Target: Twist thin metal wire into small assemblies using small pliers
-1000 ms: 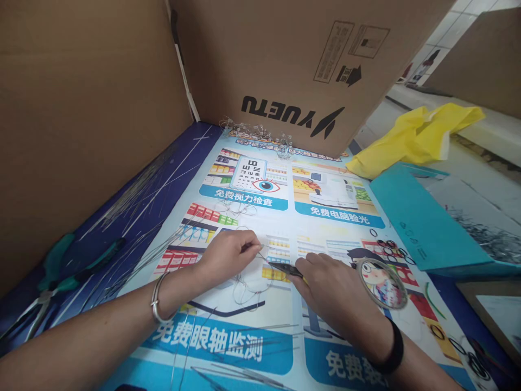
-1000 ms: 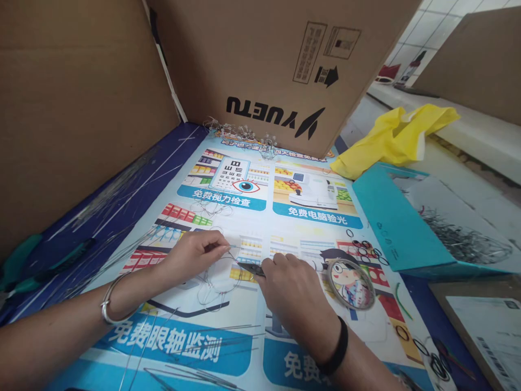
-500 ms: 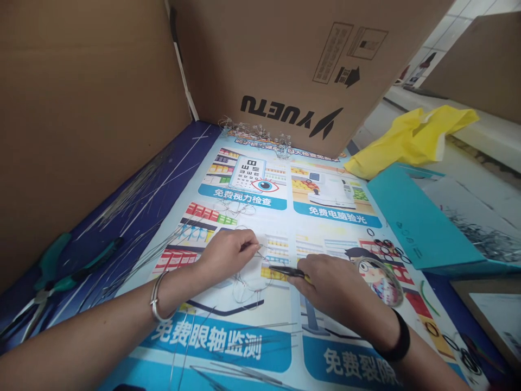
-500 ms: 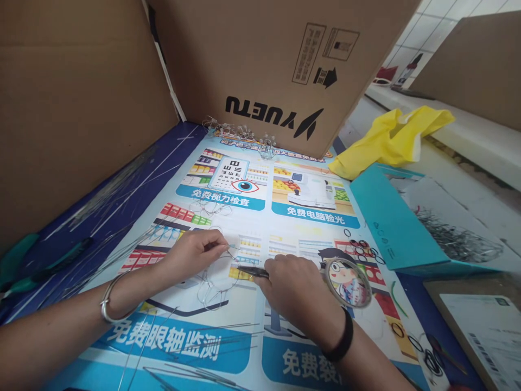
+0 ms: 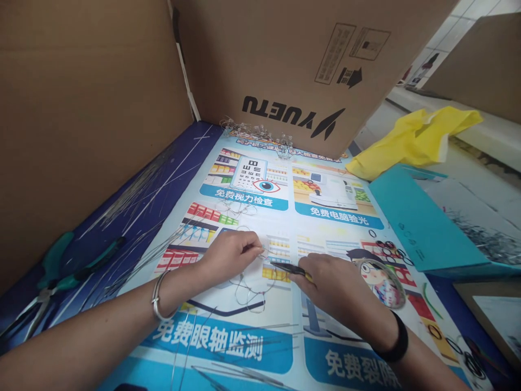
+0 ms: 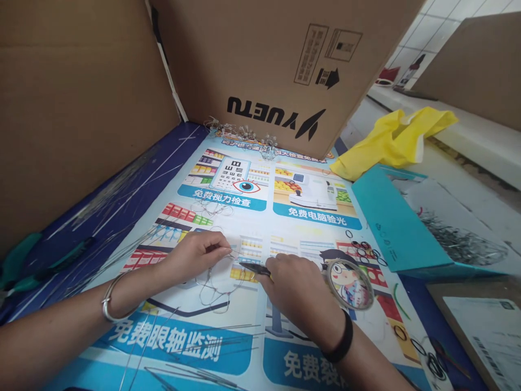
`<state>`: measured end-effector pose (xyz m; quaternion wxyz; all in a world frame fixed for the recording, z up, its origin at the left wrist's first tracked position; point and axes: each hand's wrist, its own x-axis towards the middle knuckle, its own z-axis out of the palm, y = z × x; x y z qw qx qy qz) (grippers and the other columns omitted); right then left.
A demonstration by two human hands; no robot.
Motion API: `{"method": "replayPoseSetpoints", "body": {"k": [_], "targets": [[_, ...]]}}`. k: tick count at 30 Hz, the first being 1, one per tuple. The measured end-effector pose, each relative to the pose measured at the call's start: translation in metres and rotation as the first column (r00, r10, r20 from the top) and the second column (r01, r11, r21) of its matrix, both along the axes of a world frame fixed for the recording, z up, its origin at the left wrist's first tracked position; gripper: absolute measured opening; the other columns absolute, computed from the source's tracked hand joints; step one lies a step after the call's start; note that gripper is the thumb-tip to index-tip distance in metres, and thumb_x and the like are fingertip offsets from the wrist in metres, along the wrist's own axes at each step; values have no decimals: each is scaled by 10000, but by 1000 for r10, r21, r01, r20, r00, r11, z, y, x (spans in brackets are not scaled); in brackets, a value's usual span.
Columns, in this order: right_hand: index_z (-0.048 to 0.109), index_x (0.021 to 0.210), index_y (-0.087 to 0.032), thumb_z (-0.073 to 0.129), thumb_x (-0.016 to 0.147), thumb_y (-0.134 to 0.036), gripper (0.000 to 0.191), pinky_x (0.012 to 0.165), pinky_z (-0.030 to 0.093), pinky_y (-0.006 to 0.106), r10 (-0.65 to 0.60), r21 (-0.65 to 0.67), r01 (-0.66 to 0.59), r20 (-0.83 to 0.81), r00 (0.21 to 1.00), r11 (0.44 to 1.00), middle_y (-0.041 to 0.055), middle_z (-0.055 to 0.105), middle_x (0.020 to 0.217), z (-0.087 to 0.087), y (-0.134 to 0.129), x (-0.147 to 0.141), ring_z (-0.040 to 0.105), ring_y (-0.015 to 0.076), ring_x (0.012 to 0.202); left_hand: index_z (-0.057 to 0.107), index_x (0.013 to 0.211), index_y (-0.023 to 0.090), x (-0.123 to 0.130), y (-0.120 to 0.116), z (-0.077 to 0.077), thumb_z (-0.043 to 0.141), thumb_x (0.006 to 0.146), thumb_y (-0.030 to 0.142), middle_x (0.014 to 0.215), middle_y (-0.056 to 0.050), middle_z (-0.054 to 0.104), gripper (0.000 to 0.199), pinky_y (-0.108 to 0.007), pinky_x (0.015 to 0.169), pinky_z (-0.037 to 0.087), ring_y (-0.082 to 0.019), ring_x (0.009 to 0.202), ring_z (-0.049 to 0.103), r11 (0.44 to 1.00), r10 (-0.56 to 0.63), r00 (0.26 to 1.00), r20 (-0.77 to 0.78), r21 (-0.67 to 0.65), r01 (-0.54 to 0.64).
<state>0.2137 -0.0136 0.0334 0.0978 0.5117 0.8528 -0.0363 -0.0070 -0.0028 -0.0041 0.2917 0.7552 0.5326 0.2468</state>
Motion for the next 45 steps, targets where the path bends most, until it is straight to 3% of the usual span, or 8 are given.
{"method": "replayPoseSetpoints", "body": {"k": [19, 39, 45], "targets": [[592, 782, -221, 458, 874, -354, 211, 544, 279, 280, 50, 64, -51, 7, 999, 997, 27, 630, 754, -6, -2, 1, 590, 200, 692, 511, 728, 199, 2, 1, 6, 447, 853, 234, 569, 48, 595, 145, -217, 563, 363, -121, 592, 578, 989, 53, 997, 62, -140, -44], [588, 761, -195, 497, 852, -316, 177, 601, 289, 295, 49, 188, -44, -22, 999, 981, 41, 598, 741, -7, -5, -4, 543, 192, 720, 500, 725, 193, 2, -2, 6, 439, 862, 268, 653, 26, 582, 167, -235, 539, 315, -131, 606, 522, 999, 39, 994, -100, -5, -40], [591, 781, -204, 456, 867, -370, 231, 561, 280, 288, 18, 84, -19, 1, 1000, 996, 43, 616, 753, 0, -3, 1, 566, 190, 698, 498, 723, 194, 2, -2, 7, 430, 863, 262, 653, 22, 582, 169, -237, 537, 319, -134, 608, 524, 999, 30, 994, -102, -10, -31]]}}
